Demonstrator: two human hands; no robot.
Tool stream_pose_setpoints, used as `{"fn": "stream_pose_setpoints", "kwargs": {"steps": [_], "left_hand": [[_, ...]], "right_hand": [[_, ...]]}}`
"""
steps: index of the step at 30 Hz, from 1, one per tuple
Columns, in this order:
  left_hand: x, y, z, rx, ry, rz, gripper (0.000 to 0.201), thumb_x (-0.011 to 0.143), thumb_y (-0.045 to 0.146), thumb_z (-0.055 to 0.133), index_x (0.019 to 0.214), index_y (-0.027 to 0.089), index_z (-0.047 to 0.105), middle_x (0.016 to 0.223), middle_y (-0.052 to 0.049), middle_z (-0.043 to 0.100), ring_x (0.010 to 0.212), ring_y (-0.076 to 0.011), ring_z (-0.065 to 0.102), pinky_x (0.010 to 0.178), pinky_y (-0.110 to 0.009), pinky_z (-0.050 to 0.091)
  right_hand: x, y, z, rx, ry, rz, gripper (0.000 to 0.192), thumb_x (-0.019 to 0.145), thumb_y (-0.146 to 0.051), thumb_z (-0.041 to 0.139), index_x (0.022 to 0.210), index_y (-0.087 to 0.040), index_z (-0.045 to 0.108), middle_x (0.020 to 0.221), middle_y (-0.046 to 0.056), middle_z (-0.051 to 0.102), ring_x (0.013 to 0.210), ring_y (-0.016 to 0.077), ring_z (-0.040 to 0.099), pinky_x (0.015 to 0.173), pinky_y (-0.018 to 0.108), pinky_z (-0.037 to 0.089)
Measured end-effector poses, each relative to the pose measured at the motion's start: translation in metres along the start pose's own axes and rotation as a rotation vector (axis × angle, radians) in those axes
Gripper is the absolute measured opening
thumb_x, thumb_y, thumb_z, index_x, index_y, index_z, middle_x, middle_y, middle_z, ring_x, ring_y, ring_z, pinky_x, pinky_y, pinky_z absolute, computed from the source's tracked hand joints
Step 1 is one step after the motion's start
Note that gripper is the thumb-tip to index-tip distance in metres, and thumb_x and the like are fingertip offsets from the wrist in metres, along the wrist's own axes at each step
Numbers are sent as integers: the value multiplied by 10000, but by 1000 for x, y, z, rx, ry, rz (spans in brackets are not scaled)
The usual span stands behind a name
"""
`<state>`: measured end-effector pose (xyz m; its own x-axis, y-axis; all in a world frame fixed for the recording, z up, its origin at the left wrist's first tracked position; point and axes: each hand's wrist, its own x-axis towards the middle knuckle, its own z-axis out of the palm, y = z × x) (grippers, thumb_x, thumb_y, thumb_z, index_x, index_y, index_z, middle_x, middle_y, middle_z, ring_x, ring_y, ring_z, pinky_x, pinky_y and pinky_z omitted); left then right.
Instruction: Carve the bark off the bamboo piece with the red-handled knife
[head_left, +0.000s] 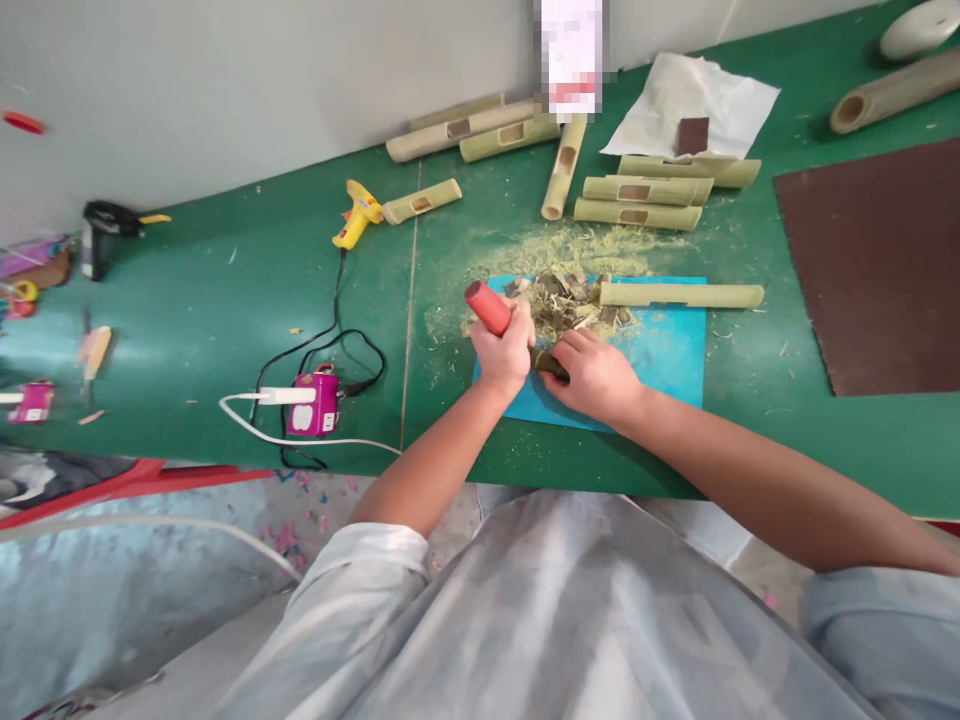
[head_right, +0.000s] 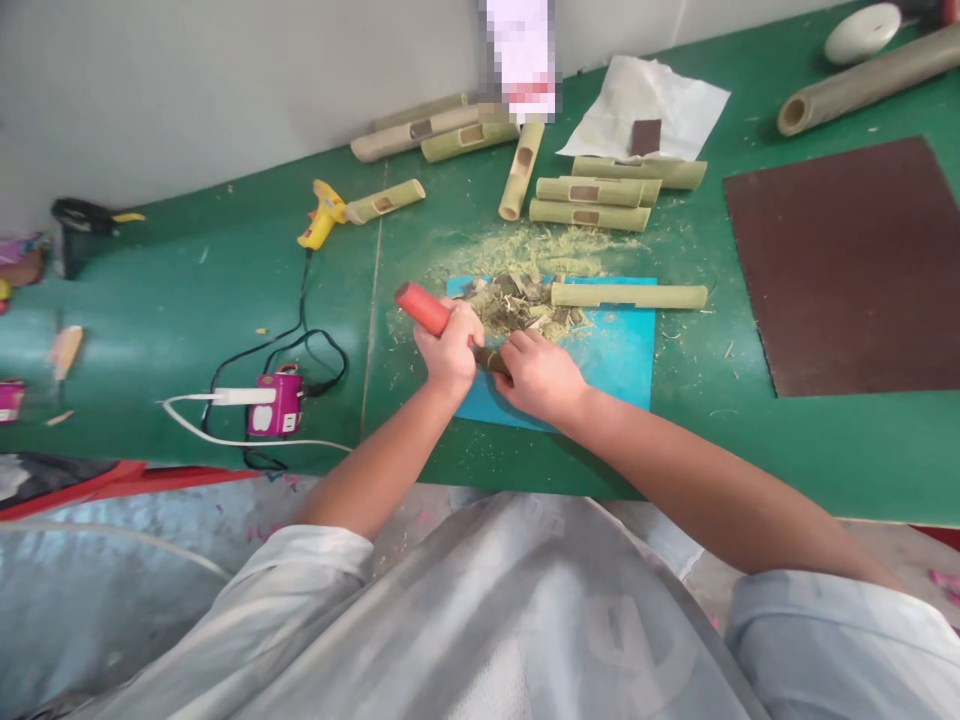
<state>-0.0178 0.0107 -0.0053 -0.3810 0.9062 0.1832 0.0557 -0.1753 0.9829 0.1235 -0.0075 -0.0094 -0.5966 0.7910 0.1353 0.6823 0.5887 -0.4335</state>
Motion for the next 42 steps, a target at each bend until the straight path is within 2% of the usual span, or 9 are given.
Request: {"fn": "stream_pose_setpoints", "kwargs": {"steps": [3, 8, 13, 19, 25, 30, 35, 39, 42], "left_hand": [[2, 4, 4, -54, 38, -7, 484, 881, 517, 682, 590, 204, 453, 472, 61, 489, 429, -61, 457, 483, -208, 409], [6, 12, 2, -33, -74, 52, 514, 880, 605, 691, 626, 185, 538, 544, 33, 553, 496, -78, 532, 523, -217, 469], [9, 21, -14, -34, -152, 192, 475, 953, 605, 590, 751, 177, 637, 679, 1, 645, 586, -98, 606, 592, -237, 527], [8, 33, -25, -38, -189, 357, 421, 1004, 555, 513, 868, 188, 669, 719, -6, 675, 595, -113, 638, 613, -268, 536], [5, 25, -35, 69, -243, 603, 407, 972, 603, 551, 909, 218, 668, 769, -12, 721, 714, -152, 709, 684, -308, 594], [0, 18, -43, 56, -306, 676, 302, 969, 520, 620, 1003, 225, 671, 840, -9, 748, 771, -140, 742, 727, -289, 626], [-1, 23, -44, 185, -338, 731, 297, 961, 500, 645, 926, 207, 680, 874, -21, 759, 812, -135, 748, 790, -278, 631], [1, 22, -46, 377, -315, 886, 194, 914, 395, 710, 948, 204, 711, 840, -11, 746, 743, -123, 706, 743, -249, 606], [3, 17, -47, 389, -392, 1018, 228, 856, 285, 762, 1044, 172, 700, 774, -9, 755, 654, -125, 683, 649, -237, 585]], "right_hand": [[0, -1, -2, -16, -4, 16, 148, 895, -275, 615, 897, -149, 692, 933, 137, 690, 917, 268, 584, 767, 358, 460], [-5, -5, -7, -55, 15, 44, 207, 884, -334, 656, 928, -137, 700, 972, 160, 704, 906, 289, 600, 745, 379, 438], [-8, -5, -11, -64, 63, 29, 174, 898, -307, 641, 946, -149, 694, 976, 144, 724, 915, 284, 623, 765, 373, 436], [-9, -2, -11, -39, 153, 47, 217, 938, -342, 589, 1061, -170, 638, 862, 82, 734, 794, 245, 647, 694, 341, 432], [-11, 0, -11, 3, 244, 31, 218, 937, -351, 584, 1087, -194, 605, 874, 81, 751, 785, 237, 681, 655, 321, 444], [-12, 2, -10, -2, 278, 39, 220, 936, -360, 598, 1086, -199, 601, 898, 89, 763, 784, 249, 699, 662, 328, 468], [-12, 4, -11, -30, 278, 57, 206, 949, -352, 569, 1081, -198, 600, 892, 90, 759, 783, 254, 695, 648, 331, 466], [-11, 6, -11, -50, 309, 112, 183, 944, -348, 585, 1063, -210, 603, 906, 86, 759, 817, 252, 692, 673, 329, 469], [-12, 8, -12, -17, 319, 155, 152, 925, -335, 605, 1029, -226, 599, 880, 74, 748, 813, 249, 684, 679, 331, 467]]}}
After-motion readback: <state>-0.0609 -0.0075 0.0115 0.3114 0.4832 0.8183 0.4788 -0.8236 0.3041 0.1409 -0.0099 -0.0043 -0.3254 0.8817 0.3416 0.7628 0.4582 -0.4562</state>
